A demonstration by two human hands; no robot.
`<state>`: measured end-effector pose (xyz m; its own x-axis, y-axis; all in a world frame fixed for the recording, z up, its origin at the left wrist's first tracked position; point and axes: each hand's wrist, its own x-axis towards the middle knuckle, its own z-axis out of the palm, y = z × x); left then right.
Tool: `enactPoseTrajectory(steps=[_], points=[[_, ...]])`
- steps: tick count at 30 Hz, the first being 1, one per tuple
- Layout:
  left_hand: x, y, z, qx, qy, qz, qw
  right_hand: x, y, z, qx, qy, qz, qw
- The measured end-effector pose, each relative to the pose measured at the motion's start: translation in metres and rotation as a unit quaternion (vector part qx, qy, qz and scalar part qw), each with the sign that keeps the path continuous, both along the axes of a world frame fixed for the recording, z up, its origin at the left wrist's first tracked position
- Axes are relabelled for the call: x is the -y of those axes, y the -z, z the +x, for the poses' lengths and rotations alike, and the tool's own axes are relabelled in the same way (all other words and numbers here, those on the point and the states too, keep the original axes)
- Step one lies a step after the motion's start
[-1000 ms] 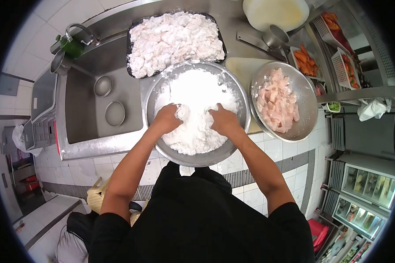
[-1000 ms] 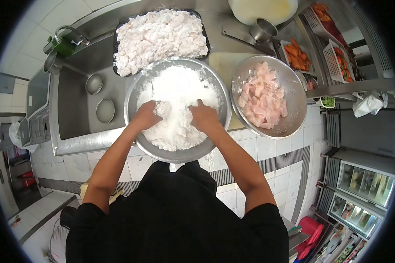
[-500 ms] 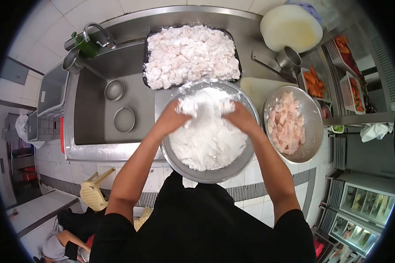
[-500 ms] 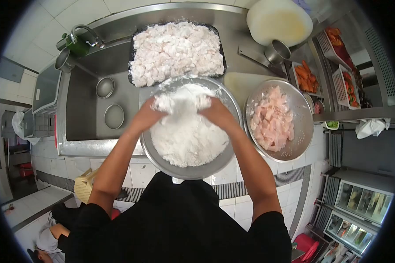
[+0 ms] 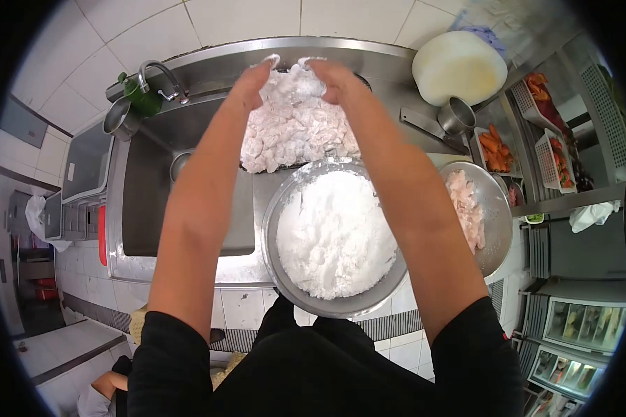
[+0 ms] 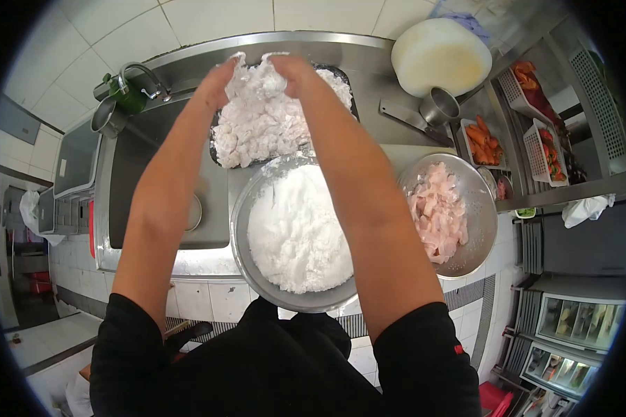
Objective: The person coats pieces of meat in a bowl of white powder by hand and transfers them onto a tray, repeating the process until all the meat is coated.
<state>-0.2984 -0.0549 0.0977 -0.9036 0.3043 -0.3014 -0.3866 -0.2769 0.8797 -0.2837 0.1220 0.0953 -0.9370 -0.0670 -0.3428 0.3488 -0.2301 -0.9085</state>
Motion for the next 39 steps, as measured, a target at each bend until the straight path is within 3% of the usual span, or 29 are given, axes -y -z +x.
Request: enactPoseTrajectory(steps=[2, 3, 4, 6, 9, 10, 12, 14, 16, 17, 18, 19, 20, 21, 22, 24, 28, 30, 31, 33, 34, 36, 38, 39], points=[[0.006, -0.012, -0.021, -0.015, -0.024, -0.193, 0.981, -0.023, 0.007, -0.021, -0.023, 0.006, 0.012, 1.0], [0.001, -0.036, 0.0, -0.048, -0.076, -0.33, 0.94, -0.017, -0.038, 0.022, -0.039, 0.048, 0.038, 0.997], [0.002, -0.033, -0.002, -0.05, -0.076, -0.33, 0.94, -0.025, -0.039, 0.032, -0.041, 0.049, 0.038, 0.997], [0.004, -0.012, -0.011, -0.03, -0.05, -0.23, 0.971, -0.053, -0.039, 0.048, -0.061, 0.091, -0.079, 0.991], [-0.017, 0.007, 0.013, -0.058, -0.028, -0.177, 0.982, -0.101, -0.042, 0.099, -0.027, 0.133, -0.099, 0.986], [-0.027, 0.011, 0.023, -0.059, -0.008, -0.17, 0.984, -0.122, -0.039, 0.113, -0.028, 0.153, -0.092, 0.984], [-0.063, 0.025, 0.051, -0.044, 0.092, -0.016, 0.995, -0.185, -0.026, 0.161, -0.025, 0.128, -0.091, 0.987], [-0.114, -0.005, 0.103, -0.012, 0.132, -0.039, 0.99, -0.237, -0.031, 0.221, -0.01, 0.167, -0.082, 0.982], [-0.157, -0.016, 0.144, 0.01, 0.152, -0.075, 0.986, -0.279, -0.025, 0.273, 0.008, 0.247, 0.05, 0.968], [-0.18, -0.016, 0.163, -0.015, 0.247, -0.027, 0.968, -0.296, -0.025, 0.299, 0.068, 0.283, 0.184, 0.939], [-0.202, -0.016, 0.183, -0.042, 0.337, 0.021, 0.94, -0.316, -0.021, 0.326, 0.069, 0.291, 0.185, 0.936], [-0.224, -0.017, 0.206, -0.057, 0.374, 0.02, 0.925, -0.336, -0.014, 0.353, 0.121, 0.204, 0.372, 0.897], [-0.246, -0.016, 0.227, -0.072, 0.41, 0.019, 0.909, -0.347, -0.009, 0.376, 0.169, 0.106, 0.54, 0.818], [-0.27, 0.013, 0.239, -0.169, 0.464, -0.031, 0.869, -0.331, -0.026, 0.398, 0.182, 0.014, 0.604, 0.776], [-0.292, 0.038, 0.251, -0.263, 0.509, -0.079, 0.816, -0.308, -0.044, 0.416, 0.193, -0.08, 0.658, 0.723], [-0.308, 0.019, 0.297, -0.425, 0.576, -0.315, 0.624, -0.3, -0.022, 0.44, 0.262, -0.207, 0.636, 0.696], [-0.337, 0.074, 0.339, -0.485, 0.506, -0.441, 0.56, -0.281, 0.035, 0.456, 0.14, -0.098, 0.706, 0.687], [-0.355, 0.091, 0.331, -0.452, 0.512, -0.421, 0.597, -0.293, 0.065, 0.442, 0.094, -0.068, 0.62, 0.776], [-0.357, 0.079, 0.328, -0.453, 0.513, -0.424, 0.594, -0.301, 0.071, 0.436, 0.093, -0.066, 0.617, 0.778], [-0.358, 0.06, 0.321, -0.3, 0.524, -0.314, 0.733, -0.309, 0.078, 0.434, 0.058, 0.008, 0.469, 0.881], [-0.361, 0.068, 0.318, -0.302, 0.526, -0.315, 0.73, -0.311, 0.078, 0.435, 0.057, 0.012, 0.468, 0.882], [-0.365, 0.104, 0.312, -0.004, 0.45, -0.209, 0.868, -0.313, 0.072, 0.436, 0.052, 0.134, 0.214, 0.966], [-0.367, 0.118, 0.305, -0.005, 0.43, -0.214, 0.877, -0.311, 0.059, 0.437, 0.072, 0.162, 0.196, 0.965], [-0.364, 0.108, 0.307, -0.014, 0.454, -0.142, 0.88, -0.307, 0.05, 0.439, 0.096, 0.191, 0.179, 0.96]])
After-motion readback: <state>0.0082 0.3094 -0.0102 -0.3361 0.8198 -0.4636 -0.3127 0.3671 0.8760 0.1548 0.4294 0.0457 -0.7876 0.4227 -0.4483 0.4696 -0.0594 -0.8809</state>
